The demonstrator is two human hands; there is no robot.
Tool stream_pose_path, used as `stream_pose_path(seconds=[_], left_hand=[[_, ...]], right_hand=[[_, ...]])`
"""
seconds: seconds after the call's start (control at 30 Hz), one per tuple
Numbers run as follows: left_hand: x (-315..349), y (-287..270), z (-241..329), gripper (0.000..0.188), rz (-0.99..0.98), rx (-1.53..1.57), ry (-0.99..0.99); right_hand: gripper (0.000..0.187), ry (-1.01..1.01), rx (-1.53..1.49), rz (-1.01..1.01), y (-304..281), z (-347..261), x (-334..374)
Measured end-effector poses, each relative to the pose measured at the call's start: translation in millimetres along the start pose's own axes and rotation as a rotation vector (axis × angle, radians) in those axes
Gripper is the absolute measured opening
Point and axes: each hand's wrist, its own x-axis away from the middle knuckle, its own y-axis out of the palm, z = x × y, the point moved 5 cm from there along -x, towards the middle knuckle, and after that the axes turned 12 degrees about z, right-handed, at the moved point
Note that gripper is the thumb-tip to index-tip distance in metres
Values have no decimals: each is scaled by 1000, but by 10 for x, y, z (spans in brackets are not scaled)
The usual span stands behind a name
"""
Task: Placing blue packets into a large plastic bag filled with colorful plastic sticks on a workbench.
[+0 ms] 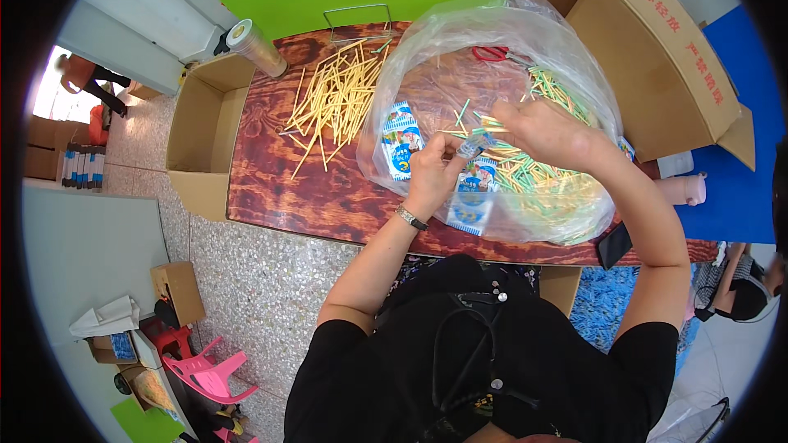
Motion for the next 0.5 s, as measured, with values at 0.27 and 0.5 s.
stream_pose_path(seconds=[0.27, 0.5], left_hand=[[-8, 3, -33, 20, -54, 50, -193], [-12, -5, 38, 17, -51, 5, -107]], right_hand=[[14, -76, 362, 19, 35, -110, -24], [14, -124, 428, -148, 81, -116, -143]])
